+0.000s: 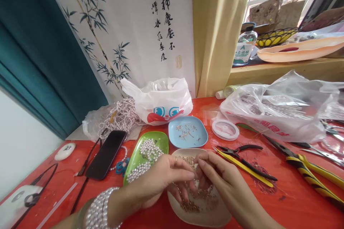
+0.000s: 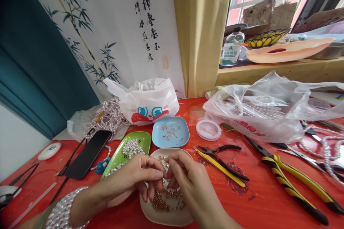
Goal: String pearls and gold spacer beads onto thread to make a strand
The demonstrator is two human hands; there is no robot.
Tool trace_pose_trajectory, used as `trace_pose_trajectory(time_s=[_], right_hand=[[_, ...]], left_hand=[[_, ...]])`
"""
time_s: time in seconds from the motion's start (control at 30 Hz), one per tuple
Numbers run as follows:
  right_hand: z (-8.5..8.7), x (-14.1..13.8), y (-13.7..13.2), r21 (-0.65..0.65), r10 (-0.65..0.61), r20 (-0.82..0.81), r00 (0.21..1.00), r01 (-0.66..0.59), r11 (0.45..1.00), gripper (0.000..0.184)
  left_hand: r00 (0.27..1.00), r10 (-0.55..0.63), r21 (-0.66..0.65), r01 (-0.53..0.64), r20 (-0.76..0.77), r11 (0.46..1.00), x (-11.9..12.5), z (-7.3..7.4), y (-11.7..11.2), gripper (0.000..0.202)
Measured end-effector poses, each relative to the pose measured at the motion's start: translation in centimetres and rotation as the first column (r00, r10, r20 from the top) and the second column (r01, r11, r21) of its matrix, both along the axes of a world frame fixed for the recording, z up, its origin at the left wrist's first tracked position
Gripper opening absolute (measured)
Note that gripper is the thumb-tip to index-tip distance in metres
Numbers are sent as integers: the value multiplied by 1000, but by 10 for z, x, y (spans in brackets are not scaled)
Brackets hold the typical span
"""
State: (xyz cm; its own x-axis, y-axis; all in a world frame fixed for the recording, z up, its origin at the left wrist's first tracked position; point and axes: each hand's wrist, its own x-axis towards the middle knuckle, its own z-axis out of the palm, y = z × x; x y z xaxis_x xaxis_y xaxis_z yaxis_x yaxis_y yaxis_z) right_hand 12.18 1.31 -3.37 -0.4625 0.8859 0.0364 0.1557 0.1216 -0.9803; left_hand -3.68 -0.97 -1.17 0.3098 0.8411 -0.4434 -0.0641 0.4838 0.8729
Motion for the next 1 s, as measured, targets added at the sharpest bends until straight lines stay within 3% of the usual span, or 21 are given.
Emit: trace_pose_trajectory(time_s=[0.13,0.3,0.4,0.57,0.77,0.9,1.0], right_hand=[[-2,0,1,166,-58,105,993,40,985,21],[-3,2,2,416,-64,153,986,-6,909,21],[-7,3,2,576,-39,174,984,-70,815,22],[-15,6,4,800,-114,271,956,-158,580,27],[-18,7,5,842,-244,451,858,-319,436,33],[-20,5,4,862,-307,484,819,-387,327,33],[-21,5,2,856,-302,501,811,-412,312,30]], left_hand=[[999,41,-20,-41,-4,999,0,0,0,15],[999,41,8,-41,-2,999,0,-3,1,15],[999,51,22,-51,19,998,0,-5,1,14],[997,69,14,-69,24,998,-2,-6,1,15],[998,64,38,-64,5,997,-2,-8,3,15],[998,64,34,-64,-13,997,-2,-8,4,15],[998,57,25,-57,-14,998,-3,-9,4,15]])
